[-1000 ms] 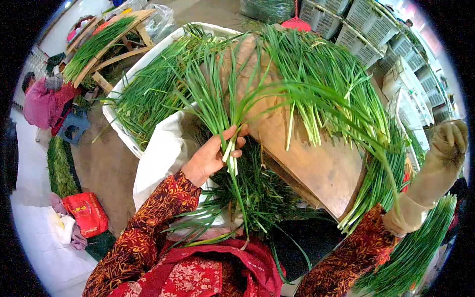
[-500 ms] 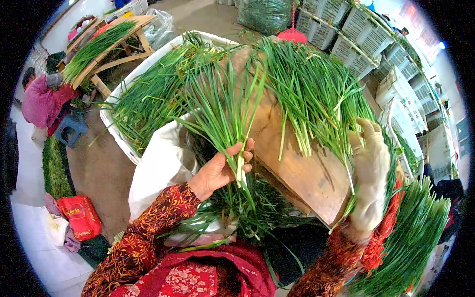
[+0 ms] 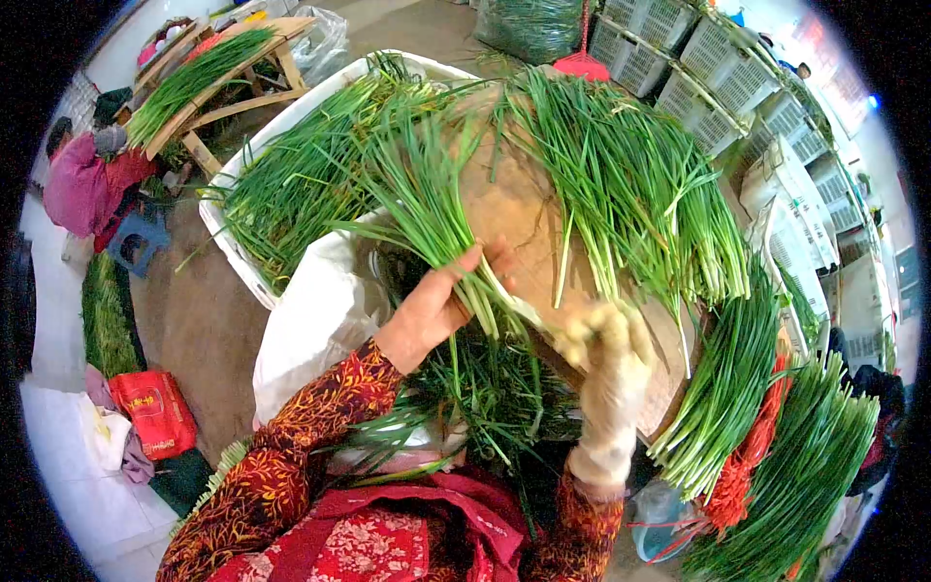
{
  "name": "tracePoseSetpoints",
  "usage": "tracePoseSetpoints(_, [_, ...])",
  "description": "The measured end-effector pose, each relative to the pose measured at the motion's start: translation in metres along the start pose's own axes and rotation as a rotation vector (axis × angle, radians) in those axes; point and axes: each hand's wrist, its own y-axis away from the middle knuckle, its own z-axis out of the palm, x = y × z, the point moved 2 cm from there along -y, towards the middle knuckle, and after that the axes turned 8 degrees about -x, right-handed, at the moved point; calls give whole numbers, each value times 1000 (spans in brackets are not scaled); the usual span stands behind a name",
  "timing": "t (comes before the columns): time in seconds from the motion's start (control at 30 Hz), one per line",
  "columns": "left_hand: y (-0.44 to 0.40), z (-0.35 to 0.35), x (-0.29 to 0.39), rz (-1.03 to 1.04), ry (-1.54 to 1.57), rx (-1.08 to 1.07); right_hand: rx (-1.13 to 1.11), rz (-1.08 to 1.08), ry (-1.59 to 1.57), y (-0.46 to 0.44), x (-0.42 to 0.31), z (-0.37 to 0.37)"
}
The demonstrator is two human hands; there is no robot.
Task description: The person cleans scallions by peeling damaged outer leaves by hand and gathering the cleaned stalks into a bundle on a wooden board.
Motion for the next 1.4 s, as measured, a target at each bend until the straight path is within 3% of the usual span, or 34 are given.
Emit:
tracePoseSetpoints(0.07, [2,5,9,31,-35,22,-106,-35,-160,16,2,-21])
tracePoseSetpoints(0.13, [2,9,9,5,1,-9,4,113,33,22,16,-30])
tracePoseSetpoints(0.2, [0,21,6,61,48,-38,-131,338,280,26,31,-17])
tracePoseSetpoints(0.27, [0,32,-3,147,63,-3,-290,589,313,31,52,6])
tracePoseSetpoints(0.33, [2,42,5,177,-75,-13,-487,636,375,38,80,15])
tracePoseSetpoints(0.4, [-1,47,37,393,-327,59,-644,341,720,57,115,14])
tracePoseSetpoints(0.47, [-9,55,72,726,-458,29,-1170,404,1424,69,150,1])
tracePoseSetpoints(0.53, [-14,54,92,765,-414,-5,-1054,492,1584,63,120,-14])
tracePoseSetpoints(0.6, [-14,50,89,699,-369,-20,-755,473,1219,35,63,-13])
tracePoseSetpoints(0.67, [-20,27,70,399,-172,-87,-380,77,1180,11,32,-11])
tracePoseSetpoints(0.73, [-13,34,41,247,-197,1,-129,151,1363,-21,19,-5])
tracePoseSetpoints(0.83, [-9,21,6,117,-178,70,-103,120,1597,-50,37,-15])
tracePoseSetpoints(0.9, [-5,18,-3,56,-153,112,-80,213,1319,-56,39,-18])
tracePoseSetpoints(0.93, [-4,17,-5,38,-165,133,-58,154,1173,-55,38,-18])
tracePoseSetpoints(1.0, [-2,20,-7,25,-174,133,-161,274,423,-47,27,-20])
tracePoseSetpoints(1.13, [-4,26,-10,31,-161,88,-99,262,69,-36,23,-26])
tracePoseSetpoints(1.27, [-7,39,-13,-11,-238,99,-140,274,202,-21,21,-9])
tracePoseSetpoints(1.37, [-10,41,-19,6,-417,123,-306,171,564,-7,26,0])
tracePoseSetpoints(1.4, [-8,38,-14,-5,-463,153,-286,63,853,-4,13,-4])
